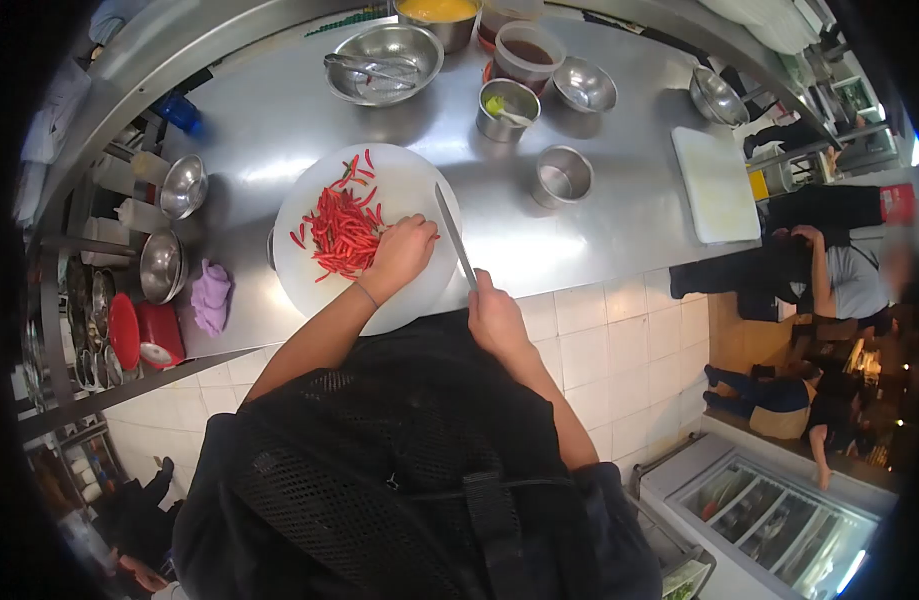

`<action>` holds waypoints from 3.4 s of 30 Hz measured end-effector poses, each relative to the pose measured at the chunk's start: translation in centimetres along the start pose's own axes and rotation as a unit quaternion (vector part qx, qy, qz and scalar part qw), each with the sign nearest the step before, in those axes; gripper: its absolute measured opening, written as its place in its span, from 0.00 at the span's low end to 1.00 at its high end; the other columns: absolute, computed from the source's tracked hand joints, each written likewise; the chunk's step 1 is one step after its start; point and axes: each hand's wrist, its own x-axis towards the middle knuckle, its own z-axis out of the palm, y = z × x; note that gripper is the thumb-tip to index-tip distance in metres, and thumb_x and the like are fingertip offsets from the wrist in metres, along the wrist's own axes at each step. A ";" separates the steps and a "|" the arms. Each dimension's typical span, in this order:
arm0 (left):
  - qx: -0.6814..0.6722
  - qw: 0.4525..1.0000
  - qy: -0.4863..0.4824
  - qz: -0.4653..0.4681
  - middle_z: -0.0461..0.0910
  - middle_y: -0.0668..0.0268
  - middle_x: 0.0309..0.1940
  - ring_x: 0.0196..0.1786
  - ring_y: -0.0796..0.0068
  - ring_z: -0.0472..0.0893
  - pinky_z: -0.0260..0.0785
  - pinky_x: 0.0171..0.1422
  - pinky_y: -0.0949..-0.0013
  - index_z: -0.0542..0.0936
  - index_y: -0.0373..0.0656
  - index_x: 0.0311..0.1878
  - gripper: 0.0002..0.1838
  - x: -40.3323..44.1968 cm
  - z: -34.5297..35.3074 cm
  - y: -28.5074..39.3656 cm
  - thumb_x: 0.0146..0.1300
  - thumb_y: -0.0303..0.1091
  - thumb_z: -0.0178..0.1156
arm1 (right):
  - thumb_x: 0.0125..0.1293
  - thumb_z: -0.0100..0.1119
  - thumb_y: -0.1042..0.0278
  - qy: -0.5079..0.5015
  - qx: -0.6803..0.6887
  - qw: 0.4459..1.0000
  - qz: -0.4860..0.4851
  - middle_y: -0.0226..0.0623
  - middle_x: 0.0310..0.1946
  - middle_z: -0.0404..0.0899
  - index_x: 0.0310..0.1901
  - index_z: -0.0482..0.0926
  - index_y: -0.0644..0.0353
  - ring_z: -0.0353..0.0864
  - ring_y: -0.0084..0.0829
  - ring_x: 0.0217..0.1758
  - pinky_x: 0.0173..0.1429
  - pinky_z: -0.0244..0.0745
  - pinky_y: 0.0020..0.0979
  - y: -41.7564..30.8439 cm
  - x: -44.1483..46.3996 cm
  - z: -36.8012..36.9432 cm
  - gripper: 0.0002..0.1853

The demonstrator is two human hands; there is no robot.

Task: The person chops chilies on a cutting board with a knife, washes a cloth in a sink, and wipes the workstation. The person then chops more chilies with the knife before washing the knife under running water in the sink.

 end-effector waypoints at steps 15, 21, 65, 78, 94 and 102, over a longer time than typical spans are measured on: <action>0.002 0.998 0.052 -0.029 0.81 0.51 0.35 0.42 0.47 0.82 0.76 0.48 0.48 0.82 0.34 0.34 0.05 -0.4 1.4 -0.5 0.58 0.26 0.60 | 0.60 0.49 0.80 -0.068 -0.114 0.990 -0.052 0.60 0.29 0.80 0.51 0.64 0.68 0.82 0.64 0.34 0.41 0.76 0.60 -2.6 1.4 0.2 0.17; -0.007 0.997 0.058 -0.040 0.81 0.50 0.35 0.40 0.46 0.82 0.76 0.48 0.48 0.82 0.33 0.33 0.05 -0.7 0.9 -0.6 0.58 0.26 0.60 | 0.60 0.49 0.80 -0.079 -0.129 0.987 -0.057 0.59 0.29 0.81 0.51 0.63 0.68 0.83 0.63 0.34 0.41 0.77 0.59 -3.3 2.4 0.2 0.17; 0.015 0.998 -0.053 -0.011 0.79 0.57 0.43 0.52 0.51 0.78 0.73 0.59 0.54 0.84 0.40 0.43 0.14 0.4 -3.6 -3.0 0.55 0.19 0.56 | 0.71 0.48 0.73 -0.002 0.010 1.000 0.026 0.65 0.30 0.81 0.60 0.64 0.65 0.81 0.66 0.37 0.44 0.73 0.61 -2.9 1.0 -0.4 0.18; -0.067 0.998 0.014 0.006 0.79 0.59 0.44 0.53 0.54 0.77 0.71 0.58 0.54 0.84 0.39 0.43 0.08 -0.4 -1.4 -3.1 0.62 0.29 0.62 | 0.70 0.50 0.73 -0.009 0.044 0.999 0.021 0.65 0.29 0.80 0.60 0.65 0.65 0.81 0.66 0.37 0.44 0.72 0.60 -1.7 -0.9 0.1 0.18; 0.023 0.999 0.021 0.019 0.80 0.60 0.42 0.51 0.57 0.79 0.68 0.58 0.53 0.84 0.41 0.42 0.07 -4.0 -2.9 -3.9 0.62 0.28 0.62 | 0.71 0.51 0.71 -0.102 0.056 0.993 0.004 0.67 0.34 0.81 0.59 0.66 0.63 0.80 0.68 0.41 0.47 0.72 0.61 -2.0 -0.4 0.7 0.17; -0.052 0.998 0.015 -0.035 0.80 0.58 0.39 0.48 0.52 0.80 0.71 0.55 0.52 0.85 0.39 0.41 0.07 -1.6 -1.0 -2.9 0.62 0.28 0.62 | 0.70 0.52 0.71 -0.070 0.021 0.997 0.024 0.67 0.35 0.81 0.59 0.66 0.62 0.80 0.67 0.44 0.50 0.73 0.61 -2.1 0.0 0.5 0.18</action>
